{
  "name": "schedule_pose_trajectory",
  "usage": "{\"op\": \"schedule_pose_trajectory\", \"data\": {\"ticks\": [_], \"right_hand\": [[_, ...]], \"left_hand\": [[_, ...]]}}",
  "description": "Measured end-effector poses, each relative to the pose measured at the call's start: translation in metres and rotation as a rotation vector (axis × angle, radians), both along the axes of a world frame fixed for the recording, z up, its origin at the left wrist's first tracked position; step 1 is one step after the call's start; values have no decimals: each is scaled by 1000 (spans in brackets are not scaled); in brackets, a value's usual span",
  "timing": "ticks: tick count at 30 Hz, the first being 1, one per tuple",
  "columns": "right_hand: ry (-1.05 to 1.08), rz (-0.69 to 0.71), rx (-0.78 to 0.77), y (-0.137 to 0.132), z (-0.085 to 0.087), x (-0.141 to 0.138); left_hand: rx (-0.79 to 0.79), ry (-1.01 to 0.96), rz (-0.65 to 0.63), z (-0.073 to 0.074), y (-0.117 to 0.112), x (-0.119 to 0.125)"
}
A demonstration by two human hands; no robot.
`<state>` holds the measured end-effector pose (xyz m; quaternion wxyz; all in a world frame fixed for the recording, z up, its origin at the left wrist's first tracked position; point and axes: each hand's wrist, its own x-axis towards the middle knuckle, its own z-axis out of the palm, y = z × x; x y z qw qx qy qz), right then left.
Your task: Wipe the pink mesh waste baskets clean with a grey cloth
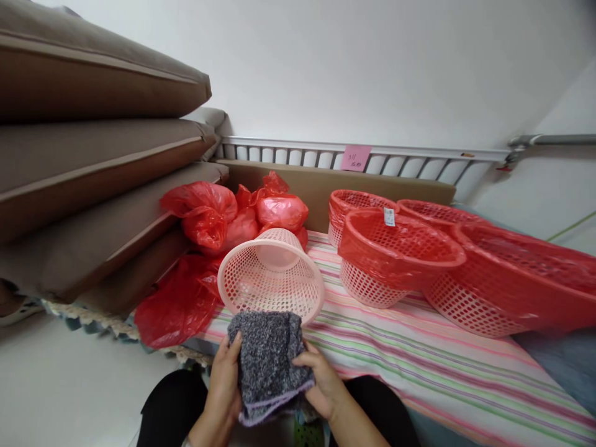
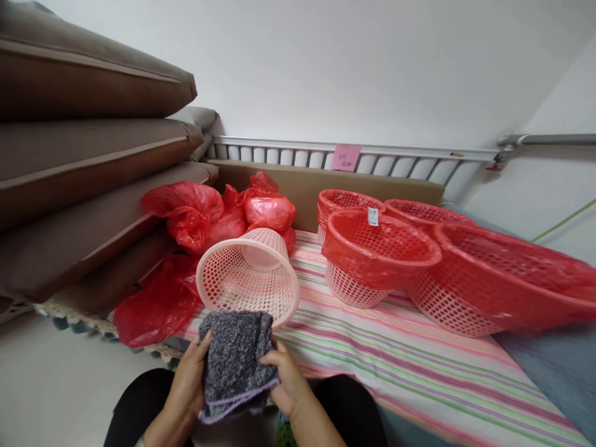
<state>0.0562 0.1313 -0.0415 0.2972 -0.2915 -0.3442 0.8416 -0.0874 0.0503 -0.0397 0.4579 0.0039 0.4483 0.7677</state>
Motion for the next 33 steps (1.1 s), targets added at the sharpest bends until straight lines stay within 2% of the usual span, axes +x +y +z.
{"op": "schedule_pose_trajectory", "data": {"ticks": [3, 6, 9, 12, 15, 18, 23, 27, 30, 33], "right_hand": [[86, 102, -139, 1, 3, 3], [23, 80, -130, -3, 3, 1], [-10, -3, -104, -11, 2, -7], [-1, -5, -101, -20, -2, -14], [-24, 8, -69, -26, -8, -19], [-27, 13, -60, -32, -16, -17], [-45, 55, -118, -39, -35, -10], [-101, 145, -116, -32, -56, -14], [-171, 184, -87, -28, -64, -18], [-168, 146, -72, -29, -61, -20]], "left_hand": [[4, 185, 24, 0, -2, 1], [31, 292, -15, 7, -5, 4], [74, 188, -55, 14, -4, 10], [135, 6, -133, 14, -1, 18], [181, -88, -230, 5, 3, 29], [183, -99, -287, -9, 5, 37], [84, 113, -226, -27, 9, 33], [-21, 275, -165, -35, 12, 21], [-51, 411, -106, -34, 9, 12], [-91, 726, -116, -27, 4, 4]]}}
